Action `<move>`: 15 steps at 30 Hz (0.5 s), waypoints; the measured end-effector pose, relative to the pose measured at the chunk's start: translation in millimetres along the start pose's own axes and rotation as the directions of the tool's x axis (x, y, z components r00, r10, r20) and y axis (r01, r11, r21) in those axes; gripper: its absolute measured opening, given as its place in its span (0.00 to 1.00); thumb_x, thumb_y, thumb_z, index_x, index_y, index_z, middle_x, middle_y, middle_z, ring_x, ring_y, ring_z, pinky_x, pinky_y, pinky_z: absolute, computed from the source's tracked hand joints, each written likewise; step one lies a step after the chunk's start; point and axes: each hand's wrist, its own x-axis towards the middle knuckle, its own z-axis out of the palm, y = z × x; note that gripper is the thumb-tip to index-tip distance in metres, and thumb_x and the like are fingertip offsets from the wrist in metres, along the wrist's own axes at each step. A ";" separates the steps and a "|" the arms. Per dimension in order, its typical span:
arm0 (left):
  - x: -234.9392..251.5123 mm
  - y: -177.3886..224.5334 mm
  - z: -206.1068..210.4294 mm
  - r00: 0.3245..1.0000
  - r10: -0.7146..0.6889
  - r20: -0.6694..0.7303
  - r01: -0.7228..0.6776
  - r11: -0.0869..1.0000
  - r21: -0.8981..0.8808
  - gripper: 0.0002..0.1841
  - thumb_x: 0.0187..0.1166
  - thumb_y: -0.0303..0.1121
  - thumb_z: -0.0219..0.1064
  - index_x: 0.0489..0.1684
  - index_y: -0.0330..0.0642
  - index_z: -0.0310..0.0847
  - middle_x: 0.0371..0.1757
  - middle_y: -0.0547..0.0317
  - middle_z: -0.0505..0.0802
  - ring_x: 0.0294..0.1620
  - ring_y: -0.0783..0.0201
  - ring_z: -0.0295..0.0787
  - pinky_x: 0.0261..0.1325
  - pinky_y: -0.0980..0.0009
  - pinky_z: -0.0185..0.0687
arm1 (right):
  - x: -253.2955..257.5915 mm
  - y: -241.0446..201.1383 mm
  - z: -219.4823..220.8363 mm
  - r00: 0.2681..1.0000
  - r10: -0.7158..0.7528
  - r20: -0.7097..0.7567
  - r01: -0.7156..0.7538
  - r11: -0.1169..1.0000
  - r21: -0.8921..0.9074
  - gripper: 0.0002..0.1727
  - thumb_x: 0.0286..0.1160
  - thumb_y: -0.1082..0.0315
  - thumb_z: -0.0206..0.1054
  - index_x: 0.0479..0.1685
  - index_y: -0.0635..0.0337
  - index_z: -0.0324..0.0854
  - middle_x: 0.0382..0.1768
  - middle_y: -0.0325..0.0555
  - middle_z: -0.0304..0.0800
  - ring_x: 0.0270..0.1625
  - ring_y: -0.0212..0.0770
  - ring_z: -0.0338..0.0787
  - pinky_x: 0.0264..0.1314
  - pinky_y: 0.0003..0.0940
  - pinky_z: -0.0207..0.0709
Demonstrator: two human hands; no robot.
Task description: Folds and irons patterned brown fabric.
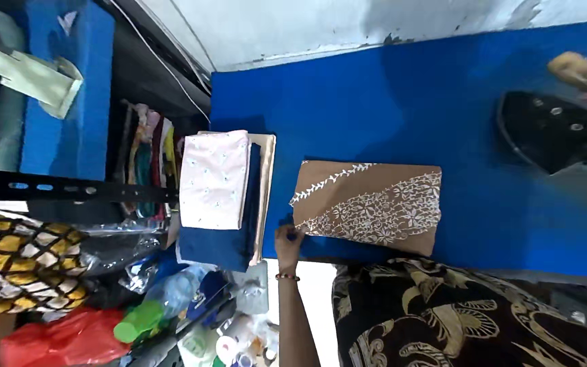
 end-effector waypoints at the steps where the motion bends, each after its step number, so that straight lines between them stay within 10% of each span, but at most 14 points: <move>1: 2.9 -2.5 -5.7 0.999 0.020 0.046 -0.019 1.000 -0.009 0.21 0.77 0.32 0.74 0.59 0.20 0.82 0.65 0.28 0.85 0.67 0.44 0.84 0.74 0.56 0.77 | 29.3 56.7 -6.2 0.885 -0.448 0.128 0.438 0.894 0.097 0.25 0.94 0.61 0.54 0.59 0.86 0.71 0.37 0.67 0.78 0.33 0.39 0.78 0.36 0.33 0.75; 2: 5.0 -5.7 -10.5 0.996 0.045 0.082 -0.044 0.999 -0.020 0.19 0.78 0.30 0.72 0.58 0.20 0.82 0.65 0.28 0.85 0.66 0.45 0.84 0.73 0.56 0.77 | 44.4 83.4 2.2 0.769 -0.618 0.164 0.593 0.785 0.181 0.26 0.90 0.57 0.60 0.56 0.82 0.76 0.30 0.57 0.81 0.26 0.32 0.79 0.27 0.29 0.77; 5: 10.5 -14.7 -20.6 0.981 0.114 0.156 -0.112 0.993 -0.023 0.15 0.81 0.27 0.69 0.56 0.21 0.83 0.62 0.29 0.86 0.59 0.47 0.88 0.65 0.57 0.83 | -66.6 -4.1 73.7 0.960 -0.201 0.197 0.212 0.977 -0.037 0.21 0.82 0.64 0.71 0.64 0.70 0.79 0.37 0.62 0.84 0.32 0.51 0.81 0.40 0.53 0.78; 10: 13.8 -23.0 -19.7 0.981 0.154 0.119 -0.165 0.982 0.089 0.14 0.81 0.28 0.69 0.52 0.21 0.86 0.58 0.30 0.89 0.58 0.43 0.90 0.66 0.53 0.84 | -136.6 -70.9 243.8 0.849 -0.431 0.306 0.513 0.812 -0.279 0.39 0.71 0.58 0.78 0.86 0.51 0.69 0.58 0.68 0.88 0.57 0.72 0.88 0.56 0.75 0.77; 15: 15.1 -25.9 -20.3 0.980 0.140 0.144 -0.158 0.980 0.124 0.15 0.84 0.31 0.67 0.55 0.23 0.85 0.60 0.30 0.88 0.59 0.42 0.89 0.66 0.50 0.84 | -134.2 -92.6 252.8 0.884 -0.404 0.234 0.465 0.808 -0.361 0.26 0.78 0.58 0.70 0.74 0.58 0.80 0.57 0.68 0.89 0.62 0.72 0.87 0.59 0.77 0.76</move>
